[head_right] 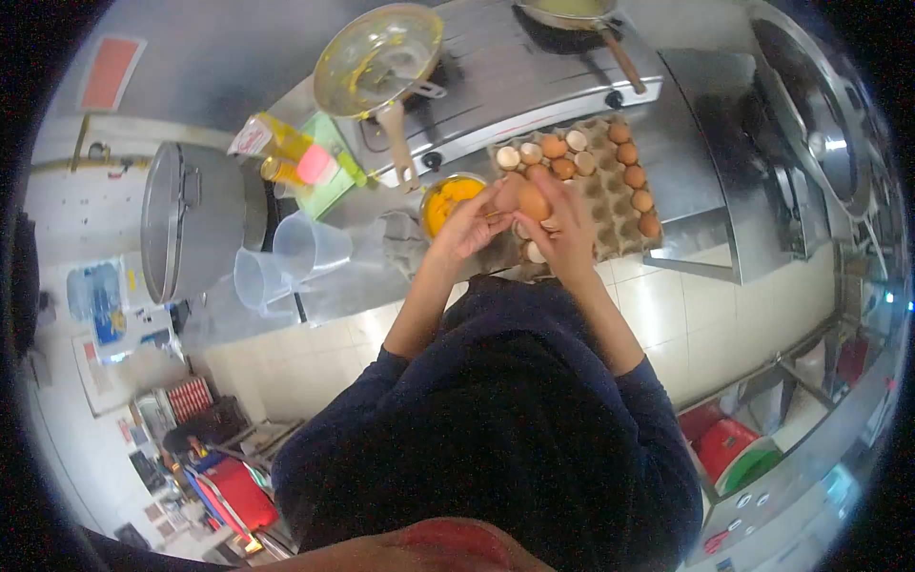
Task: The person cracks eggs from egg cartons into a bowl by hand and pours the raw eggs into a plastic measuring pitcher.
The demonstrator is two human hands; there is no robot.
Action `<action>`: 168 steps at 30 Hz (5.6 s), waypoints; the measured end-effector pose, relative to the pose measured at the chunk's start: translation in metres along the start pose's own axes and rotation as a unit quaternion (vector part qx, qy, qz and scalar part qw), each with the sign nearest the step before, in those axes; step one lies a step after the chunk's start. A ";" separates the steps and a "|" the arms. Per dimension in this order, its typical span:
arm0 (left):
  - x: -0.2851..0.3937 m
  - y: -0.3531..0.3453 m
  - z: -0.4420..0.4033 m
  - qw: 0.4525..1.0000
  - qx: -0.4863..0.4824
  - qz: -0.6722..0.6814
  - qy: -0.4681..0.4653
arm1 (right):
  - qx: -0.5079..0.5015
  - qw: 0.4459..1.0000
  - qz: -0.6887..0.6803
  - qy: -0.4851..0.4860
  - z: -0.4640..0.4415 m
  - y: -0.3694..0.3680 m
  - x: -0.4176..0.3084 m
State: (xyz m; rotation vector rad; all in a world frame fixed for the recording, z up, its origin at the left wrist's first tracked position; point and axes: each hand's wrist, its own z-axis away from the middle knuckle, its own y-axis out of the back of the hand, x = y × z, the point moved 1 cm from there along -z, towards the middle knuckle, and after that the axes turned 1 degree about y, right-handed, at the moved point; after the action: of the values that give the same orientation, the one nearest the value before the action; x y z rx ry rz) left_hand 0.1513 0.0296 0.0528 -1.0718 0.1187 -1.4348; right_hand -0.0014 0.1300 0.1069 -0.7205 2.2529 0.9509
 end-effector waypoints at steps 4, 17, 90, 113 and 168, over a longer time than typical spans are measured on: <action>0.011 0.022 0.023 0.997 0.046 -0.047 -0.029 | -0.034 0.923 -0.272 -0.271 0.009 -0.033 0.018; 0.054 0.094 0.048 0.872 -0.024 -0.439 -0.216 | -0.178 0.687 -0.525 -0.469 0.027 -0.110 0.001; -0.035 0.007 -0.013 0.997 -0.049 -0.012 -0.051 | 0.019 0.988 -0.006 -0.153 0.007 0.025 0.035; 0.025 0.086 0.053 0.955 0.039 -0.246 -0.161 | -0.055 0.697 -0.544 -0.464 0.030 -0.099 -0.007; -0.018 0.012 0.005 0.803 -0.008 -0.470 -0.365 | -0.032 0.888 0.371 -0.268 0.089 0.004 0.130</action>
State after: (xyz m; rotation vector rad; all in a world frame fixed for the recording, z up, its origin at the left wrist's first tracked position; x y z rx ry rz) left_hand 0.1594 0.0446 0.0382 -1.7477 -1.1072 -1.7244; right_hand -0.0662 0.1676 -0.0316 0.4161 1.9779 1.3622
